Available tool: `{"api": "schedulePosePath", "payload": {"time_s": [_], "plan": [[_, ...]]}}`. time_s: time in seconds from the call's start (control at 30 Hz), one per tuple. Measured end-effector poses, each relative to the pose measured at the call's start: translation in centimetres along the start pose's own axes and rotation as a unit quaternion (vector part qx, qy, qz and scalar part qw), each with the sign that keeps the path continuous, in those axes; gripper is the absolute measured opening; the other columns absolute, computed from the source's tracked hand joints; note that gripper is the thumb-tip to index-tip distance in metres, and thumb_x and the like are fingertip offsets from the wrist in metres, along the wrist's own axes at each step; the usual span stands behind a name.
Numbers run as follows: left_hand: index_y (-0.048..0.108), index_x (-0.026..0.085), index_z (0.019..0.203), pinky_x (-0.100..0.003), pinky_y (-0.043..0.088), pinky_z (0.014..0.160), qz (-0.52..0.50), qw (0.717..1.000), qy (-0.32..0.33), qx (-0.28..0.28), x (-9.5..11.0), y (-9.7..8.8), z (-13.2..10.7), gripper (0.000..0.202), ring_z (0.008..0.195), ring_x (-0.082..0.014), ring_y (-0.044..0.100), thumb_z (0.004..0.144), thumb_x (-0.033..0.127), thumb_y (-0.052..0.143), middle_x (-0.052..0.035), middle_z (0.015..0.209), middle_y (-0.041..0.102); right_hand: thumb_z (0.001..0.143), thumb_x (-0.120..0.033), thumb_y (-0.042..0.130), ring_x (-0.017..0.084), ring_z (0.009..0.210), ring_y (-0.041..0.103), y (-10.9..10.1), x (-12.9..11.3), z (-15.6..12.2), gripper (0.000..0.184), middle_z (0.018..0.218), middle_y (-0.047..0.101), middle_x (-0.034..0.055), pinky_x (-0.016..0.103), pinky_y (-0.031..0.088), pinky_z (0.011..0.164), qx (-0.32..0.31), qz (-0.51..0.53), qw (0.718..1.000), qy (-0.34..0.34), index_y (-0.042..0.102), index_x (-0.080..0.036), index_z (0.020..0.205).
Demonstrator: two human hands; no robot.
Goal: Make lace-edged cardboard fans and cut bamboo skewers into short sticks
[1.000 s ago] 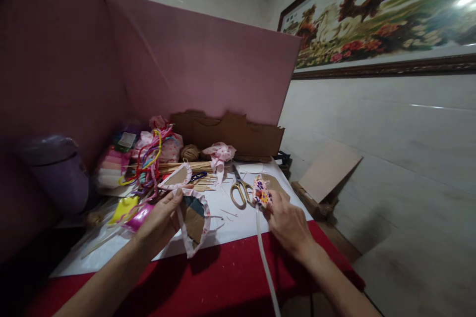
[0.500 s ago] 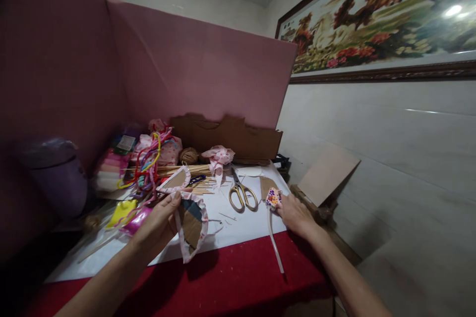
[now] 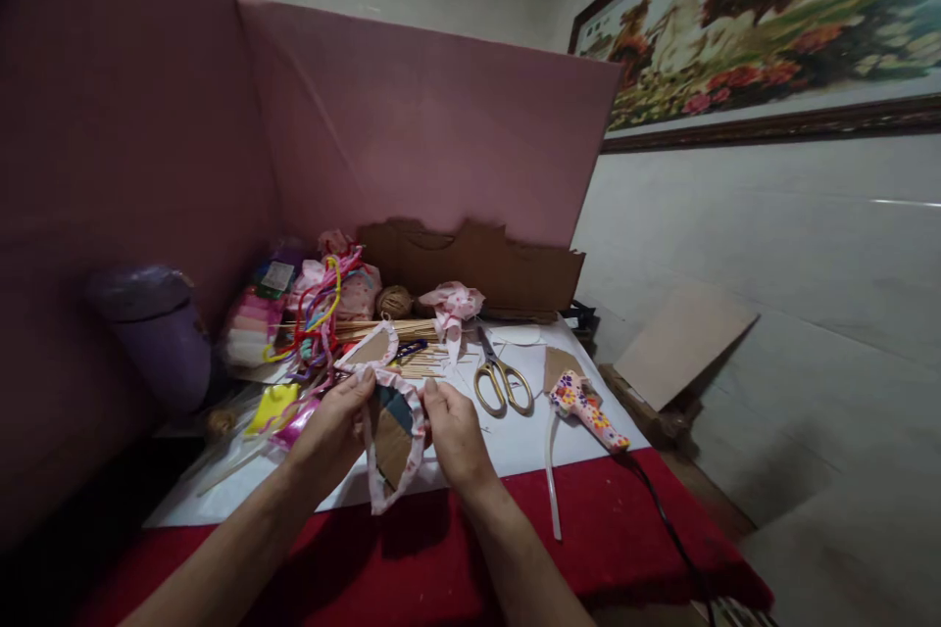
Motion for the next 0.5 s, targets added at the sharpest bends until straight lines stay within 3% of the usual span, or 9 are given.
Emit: {"api": "schedulePosePath", "payload": {"time_s": [0.07, 0.17, 0.5], "plan": [[0.062, 0.012, 0.083, -0.023, 0.05, 0.06, -0.011, 1.0, 0.015, 0.016, 0.3, -0.2, 0.2, 0.02, 0.063, -0.015, 0.064, 0.072, 0.028, 0.067, -0.005, 0.072, 0.068, 0.074, -0.057, 0.054, 0.011, 0.047, 0.044, 0.8, 1.6, 1.2, 0.041, 0.056, 0.049, -0.0015, 0.023, 0.037, 0.047, -0.031, 0.112, 0.992, 0.056, 0.055, -0.016, 0.072], [0.061, 0.011, 0.08, -0.023, 0.049, 0.057, -0.017, 0.999, 0.014, 0.037, 0.6, -0.3, 0.1, 0.02, 0.057, -0.0138, 0.062, 0.07, 0.027, 0.069, -0.0039, 0.067, 0.067, 0.068, -0.054, 0.063, 0.01, 0.047, 0.044, 1.4, 2.4, 1.6, 0.039, 0.055, 0.05, -0.002, 0.022, 0.037, 0.047, -0.054, 0.185, 0.978, 0.076, 0.055, -0.016, 0.068], [0.059, 0.012, 0.072, -0.025, 0.047, 0.054, -0.061, 0.997, 0.014, 0.035, 0.0, -0.2, 0.1, 0.02, 0.052, -0.0143, 0.059, 0.068, 0.029, 0.069, -0.0028, 0.058, 0.064, 0.074, -0.053, 0.06, 0.005, 0.036, 0.035, 1.2, 2.2, 0.9, 0.041, 0.044, 0.041, -0.0074, 0.018, 0.027, 0.036, -0.051, 0.054, 0.997, 0.006, 0.047, -0.017, 0.059]]}}
Point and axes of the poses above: each hand's wrist, its own z-axis towards the middle knuckle, its own y-axis out of the palm, x = y × z, the point moved 7 cm from there along z, towards the middle knuckle
